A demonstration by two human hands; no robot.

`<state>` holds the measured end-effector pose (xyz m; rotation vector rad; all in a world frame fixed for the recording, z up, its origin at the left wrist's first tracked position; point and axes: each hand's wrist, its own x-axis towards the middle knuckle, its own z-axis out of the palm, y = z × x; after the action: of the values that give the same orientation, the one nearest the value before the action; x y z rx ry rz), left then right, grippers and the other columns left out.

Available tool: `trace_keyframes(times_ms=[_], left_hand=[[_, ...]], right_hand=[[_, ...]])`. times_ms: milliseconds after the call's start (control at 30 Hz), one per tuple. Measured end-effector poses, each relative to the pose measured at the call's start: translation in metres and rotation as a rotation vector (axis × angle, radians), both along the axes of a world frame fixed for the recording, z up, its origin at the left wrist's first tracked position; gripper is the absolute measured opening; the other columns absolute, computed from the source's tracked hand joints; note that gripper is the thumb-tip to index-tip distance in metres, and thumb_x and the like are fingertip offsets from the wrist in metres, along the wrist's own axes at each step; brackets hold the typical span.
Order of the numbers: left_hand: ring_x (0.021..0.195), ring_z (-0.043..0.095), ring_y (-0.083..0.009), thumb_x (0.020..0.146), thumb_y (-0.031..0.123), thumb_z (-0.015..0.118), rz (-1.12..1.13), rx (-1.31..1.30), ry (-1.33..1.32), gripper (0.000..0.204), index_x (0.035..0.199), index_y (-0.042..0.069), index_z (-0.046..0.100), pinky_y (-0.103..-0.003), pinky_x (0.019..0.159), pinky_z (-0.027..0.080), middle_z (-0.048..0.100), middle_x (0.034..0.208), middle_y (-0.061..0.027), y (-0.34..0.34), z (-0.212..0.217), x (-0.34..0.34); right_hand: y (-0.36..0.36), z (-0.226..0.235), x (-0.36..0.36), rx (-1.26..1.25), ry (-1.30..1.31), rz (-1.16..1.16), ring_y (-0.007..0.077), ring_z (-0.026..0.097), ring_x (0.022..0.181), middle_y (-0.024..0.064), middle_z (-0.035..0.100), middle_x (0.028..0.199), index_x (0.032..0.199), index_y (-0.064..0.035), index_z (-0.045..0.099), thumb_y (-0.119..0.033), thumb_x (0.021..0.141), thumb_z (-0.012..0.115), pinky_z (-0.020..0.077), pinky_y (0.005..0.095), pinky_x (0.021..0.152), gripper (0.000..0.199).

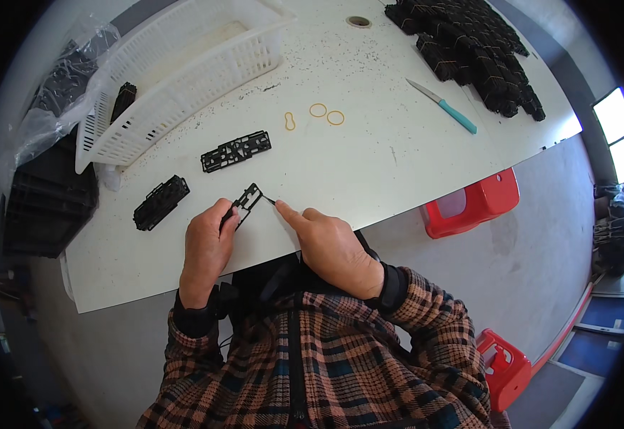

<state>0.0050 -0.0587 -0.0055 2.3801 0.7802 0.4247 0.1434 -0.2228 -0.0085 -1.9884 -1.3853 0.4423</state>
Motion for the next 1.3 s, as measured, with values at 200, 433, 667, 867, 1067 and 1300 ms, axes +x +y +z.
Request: trace_keyframes(times_ms=[200,433,667,867,1067,1300], left_hand=[[0.069,0.058,-0.0357,0.087,0.005,0.062,-0.025,0.089,0.006,0.011,0.086,0.003,0.051,-0.043,0.059,0.045,0.058,0.075,-0.0137,-0.008,0.001,0.001],[0.071,0.059,-0.0359,0.086,0.004,0.062,-0.059,0.116,0.028,0.011,0.087,0.003,0.051,-0.043,0.060,0.046,0.058,0.076,-0.0133,-0.009,0.005,0.002],[0.071,0.060,-0.0361,0.086,0.004,0.062,-0.069,0.131,0.007,0.011,0.087,0.003,0.051,-0.043,0.061,0.046,0.059,0.075,-0.0138,-0.007,0.003,0.000],[0.065,0.060,-0.0333,0.086,0.004,0.063,-0.014,-0.120,-0.053,0.009,0.087,-0.001,0.056,-0.038,0.059,0.046,0.063,0.073,-0.0154,0.006,0.002,-0.004],[0.057,0.048,-0.0055,0.087,0.003,0.063,-0.026,-0.354,-0.028,0.007,0.092,-0.002,0.062,-0.023,0.052,0.041,0.056,0.064,-0.0017,0.009,0.017,-0.009],[0.061,0.051,-0.0031,0.087,0.002,0.063,-0.209,-0.599,0.037,0.017,0.104,-0.002,0.065,-0.020,0.052,0.041,0.060,0.071,0.0011,0.007,0.026,-0.001]], right_hand=[[0.007,0.000,-0.008,-0.093,-0.213,-0.019,0.0311,0.060,0.066,0.0133,0.055,0.077,0.139,-0.0109,0.048,0.006,0.080,0.054,0.0510,0.0401,0.061,0.061],[0.012,-0.005,-0.013,-0.123,-0.272,-0.044,0.0314,0.060,0.065,0.0125,0.054,0.080,0.141,-0.0119,0.045,0.006,0.076,0.055,0.0519,0.0394,0.062,0.068],[0.016,-0.013,0.003,-0.074,-0.201,0.008,0.0327,0.063,0.070,0.0146,0.059,0.079,0.138,-0.0084,0.048,0.005,0.079,0.055,0.0523,0.0390,0.063,0.061],[0.002,-0.003,0.002,0.049,-0.059,0.053,0.0305,0.062,0.064,0.0151,0.062,0.074,0.130,-0.0026,0.054,0.002,0.086,0.055,0.0499,0.0383,0.061,0.044],[0.000,0.009,0.007,0.266,0.294,-0.121,0.0102,0.051,0.057,0.0053,0.059,0.067,0.120,0.0005,0.061,-0.005,0.090,0.058,0.0416,0.0297,0.052,0.031],[0.030,0.005,0.026,0.128,0.493,-0.013,0.0011,0.040,0.062,-0.0053,0.052,0.066,0.099,0.0025,0.067,-0.008,0.089,0.063,0.0334,0.0198,0.052,0.015]])
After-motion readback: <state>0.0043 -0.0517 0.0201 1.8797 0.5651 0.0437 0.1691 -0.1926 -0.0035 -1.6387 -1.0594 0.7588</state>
